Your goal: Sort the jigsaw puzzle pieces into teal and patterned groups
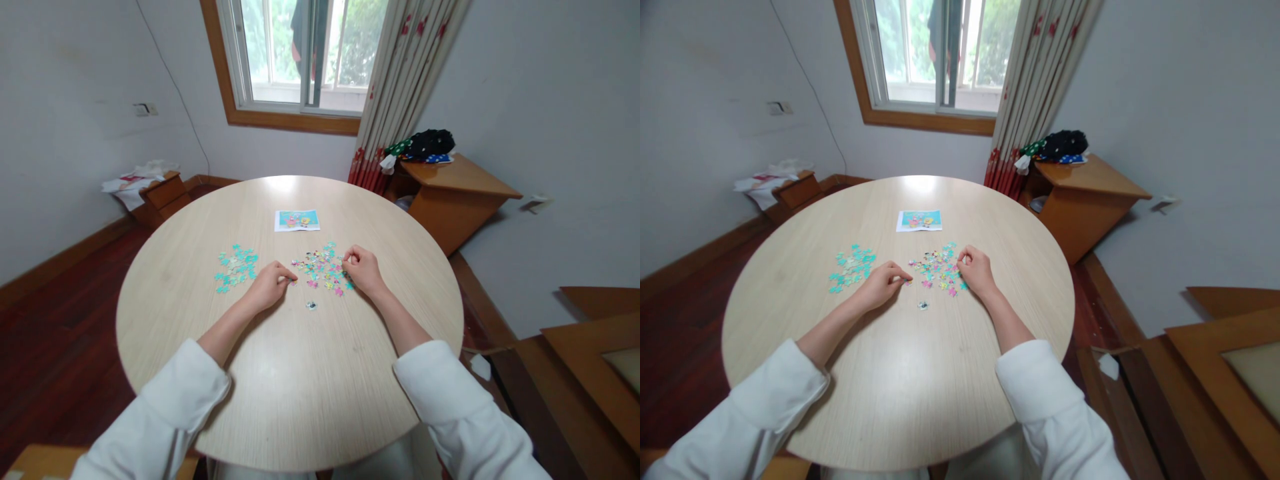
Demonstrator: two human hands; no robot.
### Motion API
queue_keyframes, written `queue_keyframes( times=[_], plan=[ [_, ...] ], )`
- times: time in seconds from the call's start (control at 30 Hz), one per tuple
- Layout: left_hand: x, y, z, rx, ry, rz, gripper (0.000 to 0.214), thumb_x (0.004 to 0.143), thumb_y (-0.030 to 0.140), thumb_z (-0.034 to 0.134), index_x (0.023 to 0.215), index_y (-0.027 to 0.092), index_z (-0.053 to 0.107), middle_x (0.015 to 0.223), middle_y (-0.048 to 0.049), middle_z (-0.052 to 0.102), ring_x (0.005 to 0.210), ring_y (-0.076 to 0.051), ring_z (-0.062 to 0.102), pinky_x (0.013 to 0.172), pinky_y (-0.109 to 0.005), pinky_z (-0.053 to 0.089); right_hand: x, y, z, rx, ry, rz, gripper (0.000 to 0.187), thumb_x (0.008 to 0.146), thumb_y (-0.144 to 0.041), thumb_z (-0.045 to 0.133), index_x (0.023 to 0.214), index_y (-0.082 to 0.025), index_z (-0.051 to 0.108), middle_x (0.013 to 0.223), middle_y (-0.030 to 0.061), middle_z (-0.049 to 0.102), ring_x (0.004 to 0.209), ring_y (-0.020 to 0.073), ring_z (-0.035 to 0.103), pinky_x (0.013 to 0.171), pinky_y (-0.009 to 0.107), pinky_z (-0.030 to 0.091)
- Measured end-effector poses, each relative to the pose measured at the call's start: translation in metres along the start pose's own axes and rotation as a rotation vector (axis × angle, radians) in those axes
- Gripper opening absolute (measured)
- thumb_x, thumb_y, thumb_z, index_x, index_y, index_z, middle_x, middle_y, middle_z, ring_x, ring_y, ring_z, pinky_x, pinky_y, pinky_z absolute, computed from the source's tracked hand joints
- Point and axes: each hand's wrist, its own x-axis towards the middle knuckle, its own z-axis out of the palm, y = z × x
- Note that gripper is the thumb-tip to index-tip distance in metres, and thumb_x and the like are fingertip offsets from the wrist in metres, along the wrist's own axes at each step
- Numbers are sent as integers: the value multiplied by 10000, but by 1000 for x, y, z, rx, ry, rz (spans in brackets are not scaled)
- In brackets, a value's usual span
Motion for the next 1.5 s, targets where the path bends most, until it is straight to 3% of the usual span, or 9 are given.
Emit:
queue_keyframes(
  times=[0.2,0.33,0.47,0.87,1.0,1.23,1.5],
  plan=[
    [-1,3,-1,11,2,-4,275,792,73,483,861,171,731,913,-77,626,817,-164,586,830,-312,456,-1,1,2,-1,-6,6,86,583,-170,514,559,-223,451,438,-97,310,444,96,308,491,229,266],
    [-2,5,-2,1,33,-23,154,779,210,608,889,175,710,886,-63,638,819,-175,586,811,-311,457,0,0,1,-30,6,-12,158,605,-183,547,529,-225,414,450,-87,343,458,96,321,498,229,273],
    [-2,6,-3,10,22,-36,209,722,302,687,885,171,699,877,-53,628,811,-179,585,807,-316,458,1,1,1,-48,22,-25,219,609,-190,568,507,-226,378,472,-71,382,484,102,359,509,231,289],
    [-2,6,-6,1,-2,-41,177,726,243,650,871,157,707,909,-70,625,799,-176,590,804,-321,461,3,6,-1,-119,82,-70,246,592,-134,549,484,-225,347,528,-43,438,551,121,420,576,253,328],
    [0,1,-10,21,19,-52,178,723,234,653,867,149,713,883,-76,631,832,-192,593,813,-314,454,4,6,-1,-66,135,-53,216,632,-183,573,517,-221,395,550,-39,454,564,128,429,577,259,333],
    [4,-12,-13,105,51,-60,186,741,217,617,884,158,719,893,-75,643,846,-198,603,814,-313,466,5,7,-2,-17,181,-13,112,692,-301,616,670,-191,616,695,19,625,644,160,514,622,288,381],
    [6,-16,-11,152,61,-36,200,750,215,609,903,152,721,888,-79,646,830,-192,607,794,-312,482,6,12,-2,-4,230,-46,144,768,-327,510,742,-194,560,731,39,604,672,173,526,662,311,411]
  ],
)
